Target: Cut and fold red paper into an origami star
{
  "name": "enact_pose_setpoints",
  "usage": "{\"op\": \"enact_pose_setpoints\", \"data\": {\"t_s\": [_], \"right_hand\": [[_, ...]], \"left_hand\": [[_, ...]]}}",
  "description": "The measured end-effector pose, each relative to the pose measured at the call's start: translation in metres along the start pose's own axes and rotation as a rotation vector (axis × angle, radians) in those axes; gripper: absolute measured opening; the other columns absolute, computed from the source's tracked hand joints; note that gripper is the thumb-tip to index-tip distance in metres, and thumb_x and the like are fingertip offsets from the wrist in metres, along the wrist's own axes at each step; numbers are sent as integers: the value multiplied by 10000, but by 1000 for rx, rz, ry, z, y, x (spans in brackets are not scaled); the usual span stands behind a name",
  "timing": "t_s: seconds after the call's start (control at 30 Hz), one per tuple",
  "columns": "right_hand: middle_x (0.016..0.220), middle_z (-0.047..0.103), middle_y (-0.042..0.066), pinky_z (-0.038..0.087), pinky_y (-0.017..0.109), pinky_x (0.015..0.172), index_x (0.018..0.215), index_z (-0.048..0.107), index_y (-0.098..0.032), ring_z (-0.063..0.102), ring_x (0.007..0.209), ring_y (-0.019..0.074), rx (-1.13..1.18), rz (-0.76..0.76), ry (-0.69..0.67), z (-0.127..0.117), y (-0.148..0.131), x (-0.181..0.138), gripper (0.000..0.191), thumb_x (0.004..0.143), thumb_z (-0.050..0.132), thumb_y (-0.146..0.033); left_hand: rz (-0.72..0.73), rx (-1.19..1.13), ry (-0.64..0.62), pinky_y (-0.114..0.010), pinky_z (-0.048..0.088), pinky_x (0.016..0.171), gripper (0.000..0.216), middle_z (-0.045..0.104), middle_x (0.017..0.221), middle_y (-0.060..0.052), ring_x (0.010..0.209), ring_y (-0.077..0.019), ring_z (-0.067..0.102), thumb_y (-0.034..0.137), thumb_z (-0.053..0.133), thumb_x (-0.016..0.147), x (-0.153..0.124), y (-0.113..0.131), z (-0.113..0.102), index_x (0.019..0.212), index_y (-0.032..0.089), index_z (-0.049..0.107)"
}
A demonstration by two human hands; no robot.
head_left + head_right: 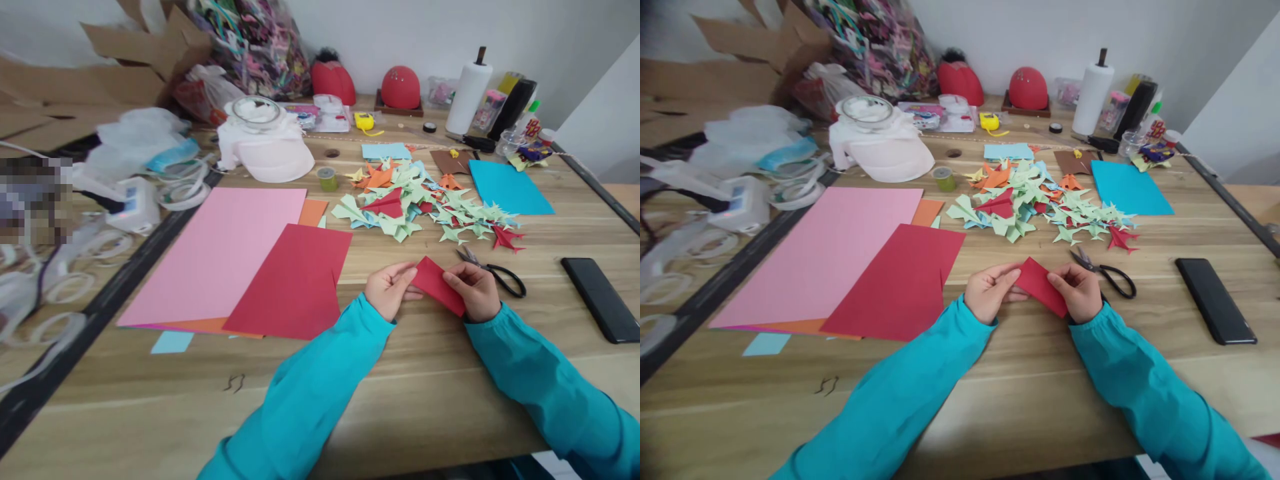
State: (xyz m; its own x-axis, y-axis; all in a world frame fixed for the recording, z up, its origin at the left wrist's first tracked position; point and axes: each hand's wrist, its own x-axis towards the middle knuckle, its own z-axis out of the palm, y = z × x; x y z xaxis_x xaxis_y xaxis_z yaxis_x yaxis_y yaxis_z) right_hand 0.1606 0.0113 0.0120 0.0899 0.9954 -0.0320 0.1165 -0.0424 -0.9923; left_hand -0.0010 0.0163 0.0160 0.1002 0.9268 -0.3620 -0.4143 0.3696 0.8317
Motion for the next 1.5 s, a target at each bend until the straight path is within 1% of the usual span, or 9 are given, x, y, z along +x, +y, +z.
{"op": "enact_pose_setpoints", "data": {"t_s": [0.13, 0.23, 0.37, 0.73, 0.9, 1.03, 1.17, 1.33, 1.5], "right_hand": [[580, 605, 17, 402, 235, 449, 656, 592, -170, 501, 497, 113, -15, -49, 3, 4, -2, -6, 249, 643, 682, -401], [603, 609, 22, 425, 243, 479, 662, 592, -175, 515, 529, 119, -25, -96, -6, 8, -5, -9, 231, 661, 672, -391], [600, 613, 24, 432, 244, 471, 660, 591, -176, 520, 523, 120, -9, -71, -20, 8, -5, -10, 244, 653, 675, -404], [547, 605, 5, 415, 222, 431, 630, 583, -165, 504, 465, 98, 133, 53, 12, 6, -2, -6, 275, 586, 725, -397], [553, 604, 11, 417, 228, 426, 640, 579, -168, 505, 467, 105, 105, 24, 12, 6, -3, -8, 280, 604, 708, -413], [587, 611, 21, 434, 240, 464, 654, 587, -177, 523, 515, 119, 39, -62, -19, 7, -5, -11, 240, 645, 682, -397], [591, 607, 14, 427, 242, 467, 647, 592, -182, 523, 514, 120, 55, -60, -15, 8, -4, -12, 218, 648, 683, -379], [566, 595, 4, 412, 235, 451, 638, 584, -179, 507, 485, 110, 116, -24, 5, 7, 0, -11, 226, 635, 695, -375], [601, 609, 8, 432, 240, 490, 650, 594, -185, 527, 528, 118, 85, -64, -12, 9, -2, -14, 201, 656, 682, -365]], "left_hand": [[-19, -14, -54, -298, 573, 591, 536, 691, 672, -46, 643, -192, 657, 291, 800, 430, -5, -4, 5, 894, 77, 638], [-42, -5, -120, -330, 576, 625, 426, 695, 696, -65, 671, -213, 659, 315, 790, 444, -11, -7, 8, 767, 68, 665], [-73, 5, -123, -357, 575, 619, 456, 695, 692, -83, 660, -229, 661, 368, 781, 443, -12, -9, 9, 766, 65, 672], [-82, 199, -125, -235, 472, 361, 459, 556, 412, -44, 351, -121, 531, 514, 694, 527, -13, -9, 10, 469, 81, 553], [-29, 233, -169, -274, 515, 481, 425, 614, 513, -62, 462, -148, 584, 496, 662, 589, -14, -12, 7, 618, 74, 619], [182, 428, -259, -281, 516, 669, 301, 686, 724, -58, 715, -183, 626, 388, 664, 633, -15, -12, 5, 768, 119, 663], [186, 481, -281, -261, 503, 588, 218, 679, 670, -38, 622, -170, 619, 347, 623, 680, -17, -10, 6, 758, 149, 670], [90, 544, -289, -259, 470, 491, 354, 608, 480, -59, 435, -144, 557, 402, 556, 724, -20, -9, 9, 510, 125, 608], [282, 528, -288, -255, 493, 645, 253, 687, 753, -64, 695, -174, 627, 354, 596, 705, -17, -13, 7, 782, 124, 669]]}}
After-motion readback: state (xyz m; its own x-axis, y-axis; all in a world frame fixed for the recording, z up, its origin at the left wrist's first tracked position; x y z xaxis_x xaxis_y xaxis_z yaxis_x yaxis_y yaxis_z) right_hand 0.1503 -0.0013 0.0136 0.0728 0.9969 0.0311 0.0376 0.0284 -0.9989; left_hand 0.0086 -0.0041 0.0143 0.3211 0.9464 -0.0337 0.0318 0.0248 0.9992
